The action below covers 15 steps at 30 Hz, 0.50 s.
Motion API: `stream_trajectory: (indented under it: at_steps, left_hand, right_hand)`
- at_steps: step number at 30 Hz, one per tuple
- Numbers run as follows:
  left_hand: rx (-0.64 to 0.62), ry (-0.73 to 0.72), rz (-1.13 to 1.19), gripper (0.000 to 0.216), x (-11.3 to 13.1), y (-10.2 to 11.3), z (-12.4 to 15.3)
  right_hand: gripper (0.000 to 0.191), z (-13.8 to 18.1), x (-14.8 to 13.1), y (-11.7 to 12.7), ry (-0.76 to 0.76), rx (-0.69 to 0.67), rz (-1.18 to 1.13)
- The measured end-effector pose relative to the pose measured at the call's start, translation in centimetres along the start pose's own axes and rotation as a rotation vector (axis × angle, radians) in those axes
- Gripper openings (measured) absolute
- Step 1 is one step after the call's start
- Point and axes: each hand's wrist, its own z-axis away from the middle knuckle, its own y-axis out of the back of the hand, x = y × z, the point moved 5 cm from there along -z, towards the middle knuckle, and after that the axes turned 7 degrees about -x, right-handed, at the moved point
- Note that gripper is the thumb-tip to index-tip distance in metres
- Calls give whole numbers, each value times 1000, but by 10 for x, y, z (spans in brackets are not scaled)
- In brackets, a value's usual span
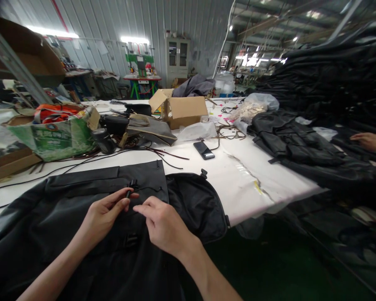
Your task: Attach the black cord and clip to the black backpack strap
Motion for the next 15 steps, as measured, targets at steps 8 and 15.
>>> stream_trajectory:
  at_steps: [8, 15]
  left_hand:
    - [-12, -31, -82, 49, -5, -2, 6]
    - [-41, -97, -65, 38, -2, -9, 9]
  right_hand:
    - [18, -5, -5, 14, -28, 239, -82]
    - [44, -8, -6, 2, 4, 224, -42]
